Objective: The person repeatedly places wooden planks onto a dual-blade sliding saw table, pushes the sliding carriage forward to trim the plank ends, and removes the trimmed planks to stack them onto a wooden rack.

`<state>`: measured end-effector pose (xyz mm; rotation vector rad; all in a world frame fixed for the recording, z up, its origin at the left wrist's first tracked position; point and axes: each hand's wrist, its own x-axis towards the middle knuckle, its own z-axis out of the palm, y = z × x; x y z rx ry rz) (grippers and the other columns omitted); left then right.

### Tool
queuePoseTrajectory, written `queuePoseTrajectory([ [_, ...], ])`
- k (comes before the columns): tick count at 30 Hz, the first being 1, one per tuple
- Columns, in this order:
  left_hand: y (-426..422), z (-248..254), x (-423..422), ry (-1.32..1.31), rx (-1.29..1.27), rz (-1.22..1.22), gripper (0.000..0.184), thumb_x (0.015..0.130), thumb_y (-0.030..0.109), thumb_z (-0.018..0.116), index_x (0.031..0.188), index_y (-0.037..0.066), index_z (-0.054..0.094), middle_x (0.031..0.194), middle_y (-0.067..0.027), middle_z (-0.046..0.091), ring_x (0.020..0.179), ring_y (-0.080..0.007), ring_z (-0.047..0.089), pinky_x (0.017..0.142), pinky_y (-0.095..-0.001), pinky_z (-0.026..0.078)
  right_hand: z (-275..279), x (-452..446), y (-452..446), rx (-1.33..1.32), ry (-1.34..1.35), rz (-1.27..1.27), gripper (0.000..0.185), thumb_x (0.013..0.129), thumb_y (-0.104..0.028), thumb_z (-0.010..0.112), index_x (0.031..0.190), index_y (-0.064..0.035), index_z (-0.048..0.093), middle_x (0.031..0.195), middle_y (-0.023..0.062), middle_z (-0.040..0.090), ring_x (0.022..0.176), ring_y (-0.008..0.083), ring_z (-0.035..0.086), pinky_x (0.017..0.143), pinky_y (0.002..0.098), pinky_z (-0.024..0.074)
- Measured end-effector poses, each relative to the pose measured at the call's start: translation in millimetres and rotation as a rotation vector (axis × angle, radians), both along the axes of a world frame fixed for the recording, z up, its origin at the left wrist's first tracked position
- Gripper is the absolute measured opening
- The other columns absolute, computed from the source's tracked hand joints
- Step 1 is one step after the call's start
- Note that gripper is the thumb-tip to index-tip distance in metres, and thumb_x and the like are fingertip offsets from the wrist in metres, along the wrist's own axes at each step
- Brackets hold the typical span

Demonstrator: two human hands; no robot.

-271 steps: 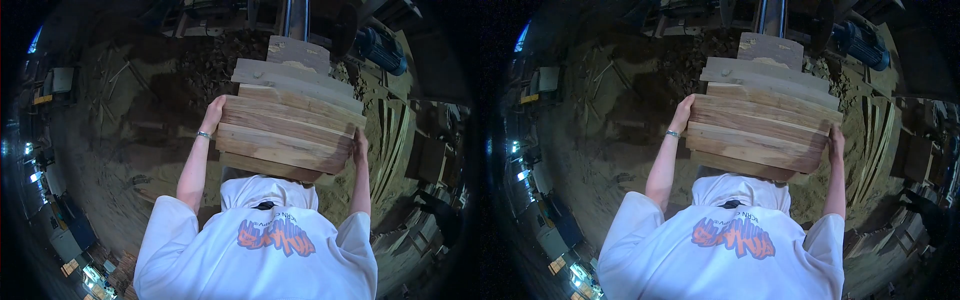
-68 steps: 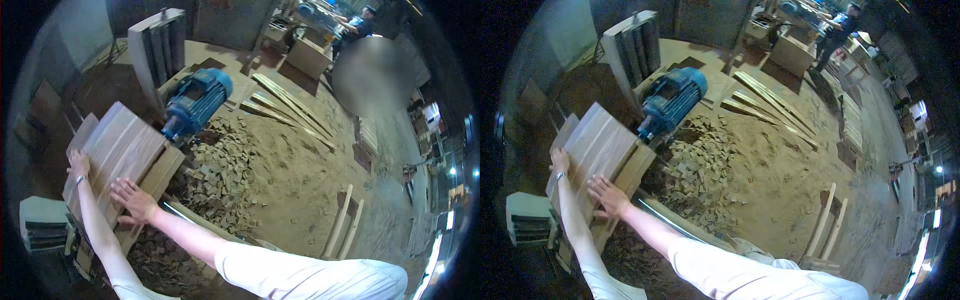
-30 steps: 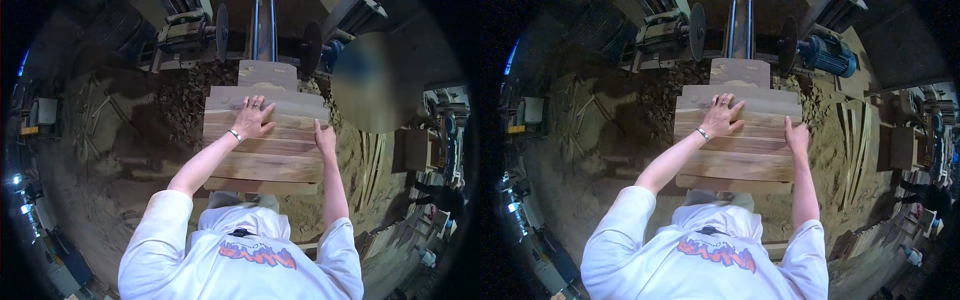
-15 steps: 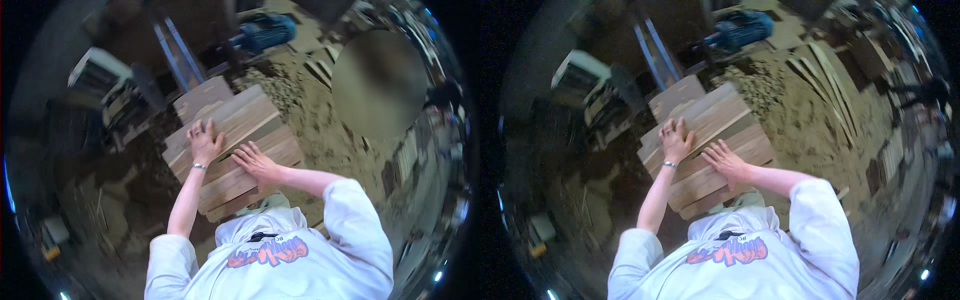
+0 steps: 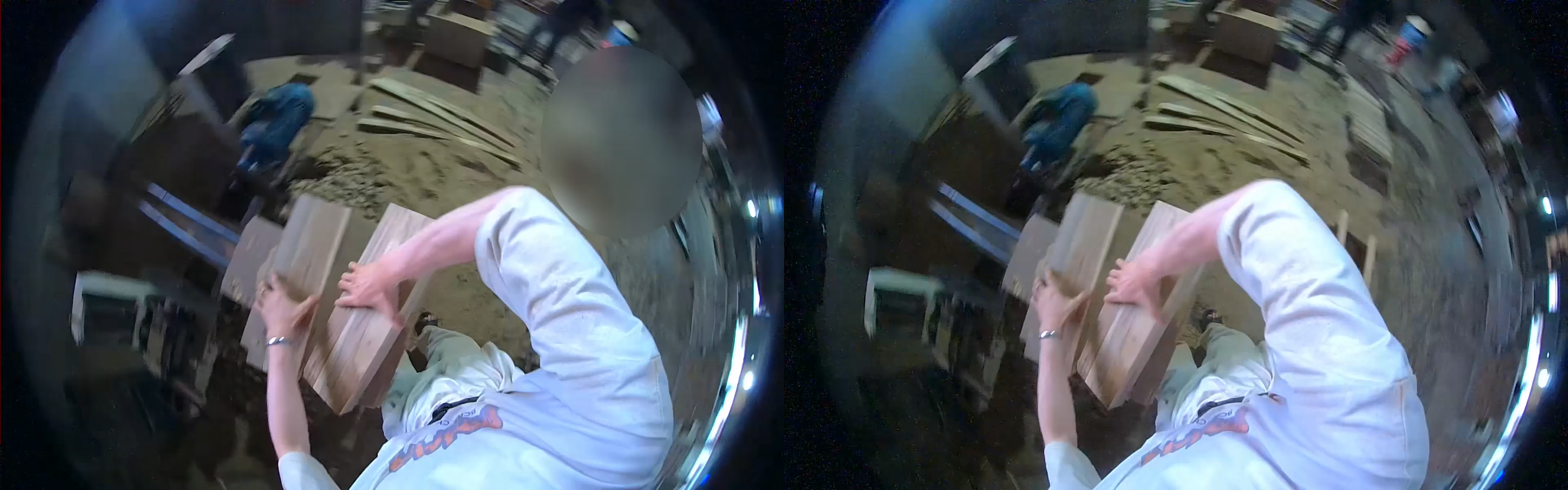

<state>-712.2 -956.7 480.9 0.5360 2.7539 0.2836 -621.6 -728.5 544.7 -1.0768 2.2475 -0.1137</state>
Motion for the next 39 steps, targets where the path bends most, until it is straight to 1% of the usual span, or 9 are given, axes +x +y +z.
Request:
queuePoseTrajectory([
  [2,1,-2,2,0.015,-0.116,-0.099,0.143,0.045,0.065,0.085,0.153,0.007,0.012,0.146,-0.0340,0.029,0.138,-0.0441,0.028,0.110,-0.0593,0.024,31,30,10,0.026,-0.131,-0.190,0.129,0.041,-0.059,0.083,0.144,0.0013,0.034,0.127,0.0274,0.048,0.121,0.0392,0.046,0.100,0.0523,0.0334],
  [9,-36,-44,-21,0.146,-0.021,-0.313,0.128,0.049,0.042,0.085,0.151,0.002,0.018,0.144,-0.0309,0.035,0.134,-0.0459,0.033,0.111,-0.0506,0.032,82,233,92,-0.131,-0.383,-0.948,0.129,0.043,-0.053,0.085,0.148,-0.0046,0.028,0.135,0.0282,0.042,0.129,0.0430,0.039,0.106,0.0572,0.0277],
  [17,-30,14,-22,-0.933,0.627,0.131,0.082,0.082,0.031,0.062,0.151,0.009,0.022,0.111,-0.0060,0.054,0.096,-0.0184,0.054,0.084,-0.0306,0.047,12,591,114,-0.760,-0.109,-1.792,0.141,0.045,-0.073,0.081,0.147,0.0051,0.021,0.144,0.0285,0.034,0.136,0.0403,0.033,0.114,0.0456,0.0271],
  [21,90,90,90,-0.858,0.552,-0.008,0.071,0.085,0.034,0.057,0.149,0.016,0.032,0.108,-0.0033,0.056,0.096,-0.0182,0.055,0.082,-0.0334,0.050,-61,720,103,-0.869,0.132,-2.384,0.142,0.043,-0.070,0.083,0.146,0.0067,0.023,0.145,0.0302,0.033,0.136,0.0395,0.035,0.114,0.0447,0.0283],
  [27,261,64,208,-1.116,0.509,0.143,0.065,0.083,0.028,0.063,0.141,0.013,0.040,0.113,-0.0081,0.059,0.095,-0.0227,0.061,0.077,-0.0400,0.055,-157,834,70,-1.151,0.428,-3.115,0.125,0.054,-0.054,0.085,0.147,0.0022,0.022,0.138,0.0255,0.043,0.129,0.0327,0.044,0.109,0.0394,0.0345],
  [31,401,79,351,-1.265,0.275,-0.237,0.076,0.077,0.026,0.064,0.146,0.013,0.033,0.126,-0.0127,0.054,0.107,-0.0301,0.059,0.087,-0.0456,0.055,-169,873,54,-1.384,0.561,-3.490,0.114,0.063,-0.046,0.082,0.147,-0.0034,0.018,0.131,0.0214,0.048,0.122,0.0274,0.049,0.105,0.0377,0.0380],
  [32,430,62,363,-1.317,0.201,-0.299,0.083,0.074,0.026,0.066,0.148,0.015,0.029,0.130,-0.0133,0.051,0.109,-0.0308,0.058,0.088,-0.0463,0.054,-163,876,54,-1.525,0.865,-3.482,0.104,0.065,-0.040,0.082,0.140,0.0089,0.030,0.115,0.0182,0.062,0.112,0.0263,0.058,0.103,0.0362,0.0396],
  [35,517,66,478,-1.387,0.106,-0.632,0.101,0.065,0.025,0.070,0.152,0.017,0.020,0.138,-0.0143,0.044,0.115,-0.0306,0.055,0.090,-0.0467,0.053,-231,915,28,-1.255,1.079,-3.688,0.106,0.066,-0.038,0.083,0.141,0.0085,0.026,0.110,0.0161,0.066,0.109,0.0242,0.059,0.103,0.0369,0.0389],
  [39,611,15,605,-1.498,-0.112,-0.906,0.109,0.062,0.030,0.076,0.153,0.013,0.018,0.139,-0.0143,0.043,0.123,-0.0289,0.049,0.099,-0.0435,0.047,-189,939,44,-0.548,0.944,-4.111,0.114,0.064,-0.044,0.084,0.143,0.0080,0.021,0.123,0.0199,0.059,0.116,0.0278,0.055,0.108,0.0378,0.0345],
])
